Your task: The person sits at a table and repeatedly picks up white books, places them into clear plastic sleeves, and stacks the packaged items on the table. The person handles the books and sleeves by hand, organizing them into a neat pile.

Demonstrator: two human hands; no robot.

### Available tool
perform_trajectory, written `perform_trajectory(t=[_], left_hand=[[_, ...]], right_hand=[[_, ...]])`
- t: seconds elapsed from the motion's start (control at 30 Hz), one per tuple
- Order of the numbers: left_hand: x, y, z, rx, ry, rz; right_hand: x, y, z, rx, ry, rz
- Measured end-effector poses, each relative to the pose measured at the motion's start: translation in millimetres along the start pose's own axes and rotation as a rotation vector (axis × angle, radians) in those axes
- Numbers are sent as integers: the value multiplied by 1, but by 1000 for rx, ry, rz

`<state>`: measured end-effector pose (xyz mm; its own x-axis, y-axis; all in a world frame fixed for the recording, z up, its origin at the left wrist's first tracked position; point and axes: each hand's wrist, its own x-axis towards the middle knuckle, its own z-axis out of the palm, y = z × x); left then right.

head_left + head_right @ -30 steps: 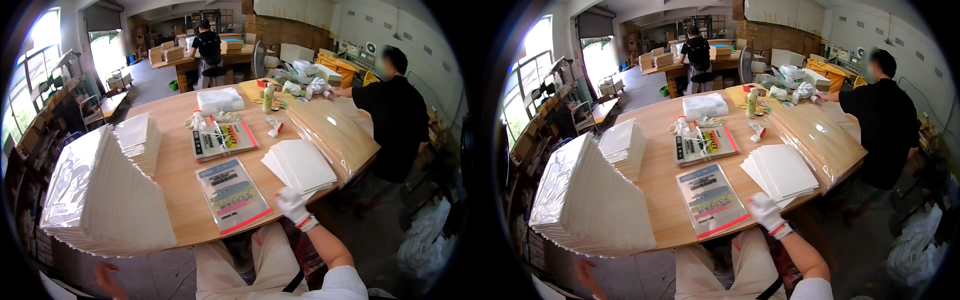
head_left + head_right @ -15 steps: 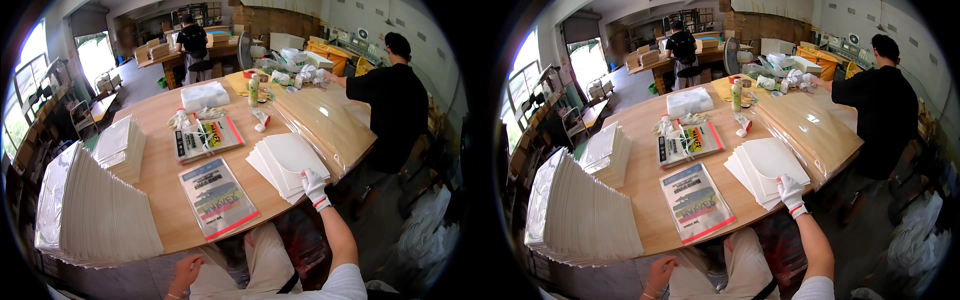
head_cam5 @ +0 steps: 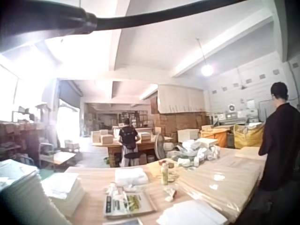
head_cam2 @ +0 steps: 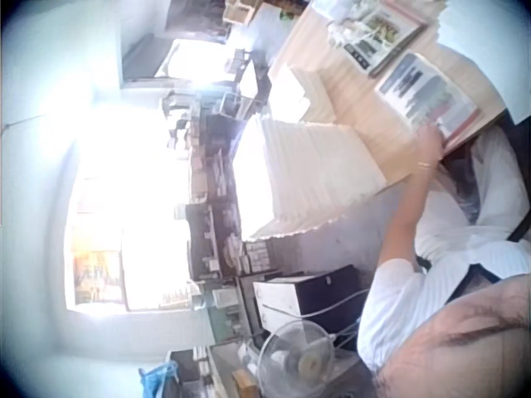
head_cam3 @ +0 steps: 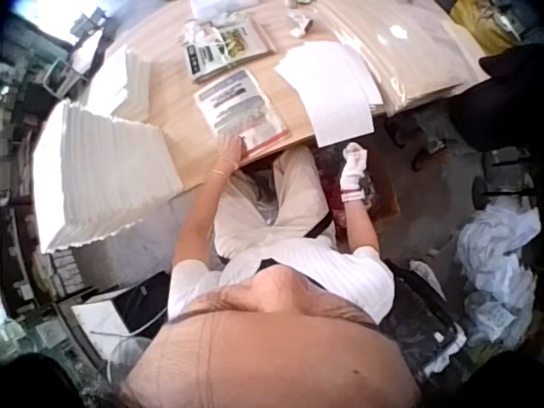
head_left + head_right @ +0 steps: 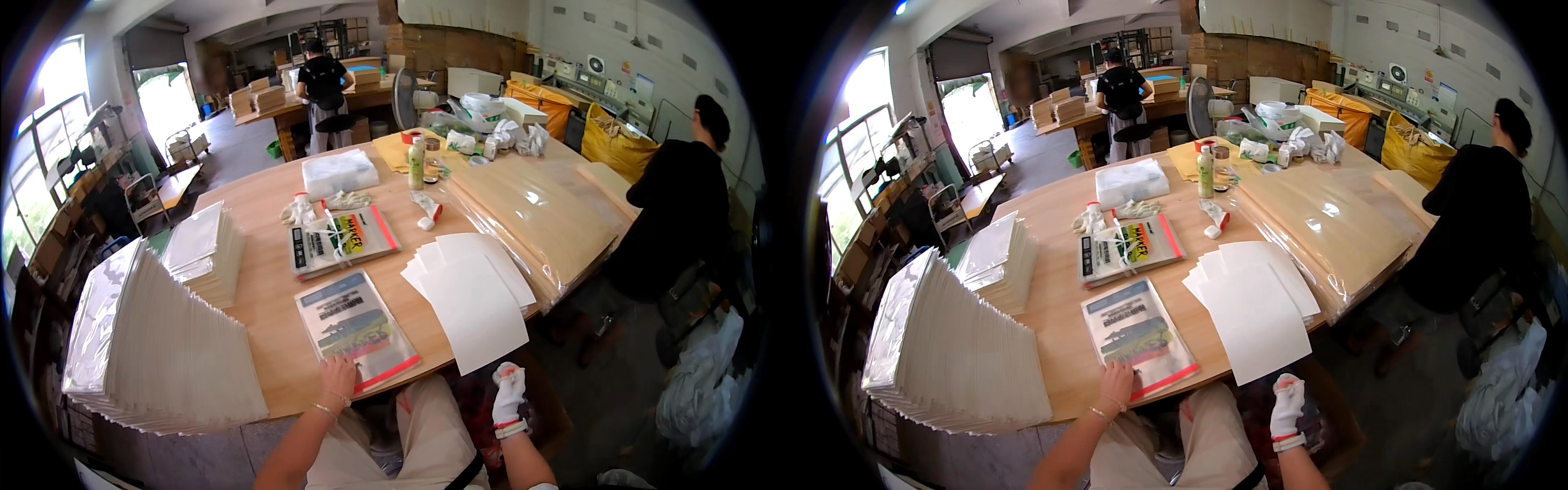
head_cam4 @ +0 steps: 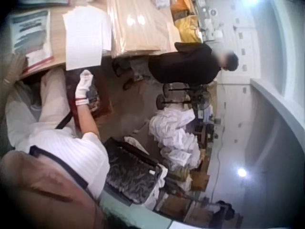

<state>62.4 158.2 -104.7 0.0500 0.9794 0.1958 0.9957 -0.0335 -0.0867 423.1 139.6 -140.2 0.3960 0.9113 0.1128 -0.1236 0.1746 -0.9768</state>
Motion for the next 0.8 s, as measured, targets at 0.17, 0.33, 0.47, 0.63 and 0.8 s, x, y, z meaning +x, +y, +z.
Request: perform_trajectory(t=[0.17,0.33,0.47,0.63,0.8], left_hand=[[10,-25,-7,-210,-43,-5],[9,-39,8,-490,35,-259],[10,-37,14,-517,50,-228],[-8,-56,41,-474,365,16],[-13,-41,-30,-628,190,-476]], right_hand=[[46,-38,29,508,-95,726],[36,-70,37,54,-53,224],[-19,-93,5,165,-353,276],[-65,-88,22,340,-555,737],[-70,-54,31,403,-384,722]])
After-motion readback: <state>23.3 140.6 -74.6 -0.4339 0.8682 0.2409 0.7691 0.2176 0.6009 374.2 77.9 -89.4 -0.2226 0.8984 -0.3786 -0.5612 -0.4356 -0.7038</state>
